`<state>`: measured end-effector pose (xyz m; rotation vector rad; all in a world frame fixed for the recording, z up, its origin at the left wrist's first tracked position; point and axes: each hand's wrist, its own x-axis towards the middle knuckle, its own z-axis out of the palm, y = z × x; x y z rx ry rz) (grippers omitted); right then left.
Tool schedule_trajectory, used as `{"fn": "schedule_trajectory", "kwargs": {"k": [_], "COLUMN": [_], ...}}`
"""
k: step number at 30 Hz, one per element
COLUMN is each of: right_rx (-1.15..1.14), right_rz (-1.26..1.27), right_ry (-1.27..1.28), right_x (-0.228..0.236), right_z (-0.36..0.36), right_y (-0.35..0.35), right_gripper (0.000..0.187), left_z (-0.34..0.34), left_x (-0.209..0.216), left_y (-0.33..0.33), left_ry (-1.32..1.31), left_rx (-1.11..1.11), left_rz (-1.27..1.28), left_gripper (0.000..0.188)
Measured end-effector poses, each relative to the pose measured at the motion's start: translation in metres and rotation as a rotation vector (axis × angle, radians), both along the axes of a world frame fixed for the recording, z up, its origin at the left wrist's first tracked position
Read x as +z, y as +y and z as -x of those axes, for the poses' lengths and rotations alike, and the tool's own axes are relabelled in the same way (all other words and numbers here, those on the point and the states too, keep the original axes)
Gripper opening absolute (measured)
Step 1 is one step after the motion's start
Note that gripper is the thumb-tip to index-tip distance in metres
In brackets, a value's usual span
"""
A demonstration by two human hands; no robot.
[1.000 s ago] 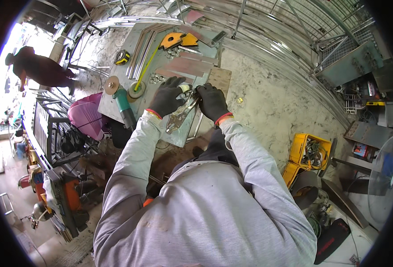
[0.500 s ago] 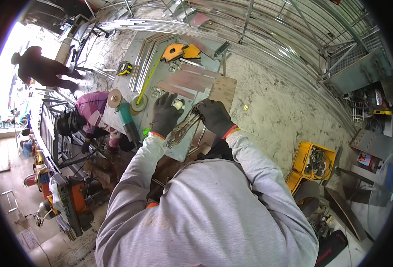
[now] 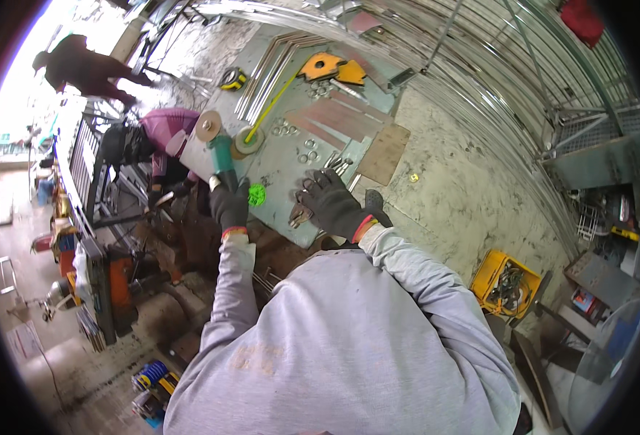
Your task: Grinding small metal parts using an angle grinder and pliers on a workbench.
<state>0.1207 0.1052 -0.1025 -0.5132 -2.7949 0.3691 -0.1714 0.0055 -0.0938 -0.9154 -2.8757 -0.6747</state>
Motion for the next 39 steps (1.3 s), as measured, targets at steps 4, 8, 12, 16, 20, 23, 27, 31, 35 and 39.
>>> {"fn": "schedule_trajectory", "kwargs": {"k": [4,8,12,16,20,23,27,31,35,39], "right_rx": [-0.026,-0.108,-0.217,-0.152,-0.051,-0.240,-0.179,-0.074,0.017,-0.012], "right_rz": [0.027,0.091,0.435,1.350,2.097,2.146,2.045,1.873,1.852,2.027], "right_ry": [-0.007,0.211,0.427,0.579,0.309,0.382,0.527,0.482,0.525,0.528], "right_x": [-0.025,-0.005,0.055,0.050,0.071,0.075,0.069,0.079,0.075,0.060], "right_z": [-0.001,0.005,0.020,0.037,0.073,0.097,0.112,0.119,0.120,0.115], "right_y": [-0.012,-0.014,-0.033,-0.052,-0.100,-0.138,-0.160,-0.166,-0.183,-0.191], "right_gripper": [0.055,0.058,0.058,0.064,0.061,0.056,0.053,0.050,0.045,0.041], "left_z": [0.005,0.056,0.080,0.006,-0.076,-0.104,-0.099,-0.122,-0.128,-0.130], "left_x": [0.009,-0.013,-0.014,-0.004,0.051,0.087,0.095,0.072,0.071,0.066], "left_y": [0.024,-0.004,-0.055,-0.120,-0.183,-0.199,-0.242,-0.265,-0.275,-0.278], "left_ry": [-0.153,-0.388,-1.153,-1.325,-1.489,-1.372,-1.415,-1.393,-1.307,-1.170], "left_rx": [0.086,-0.003,-0.146,-0.281,-0.221,-0.251,-0.297,-0.326,-0.289,-0.344], "left_rz": [0.221,0.016,-0.491,-0.654,-0.788,-0.582,-0.441,-0.607,-0.555,-0.545], "left_gripper": [0.082,0.063,0.041,0.041,0.043,0.053,0.058,0.053,0.040,0.036]}}
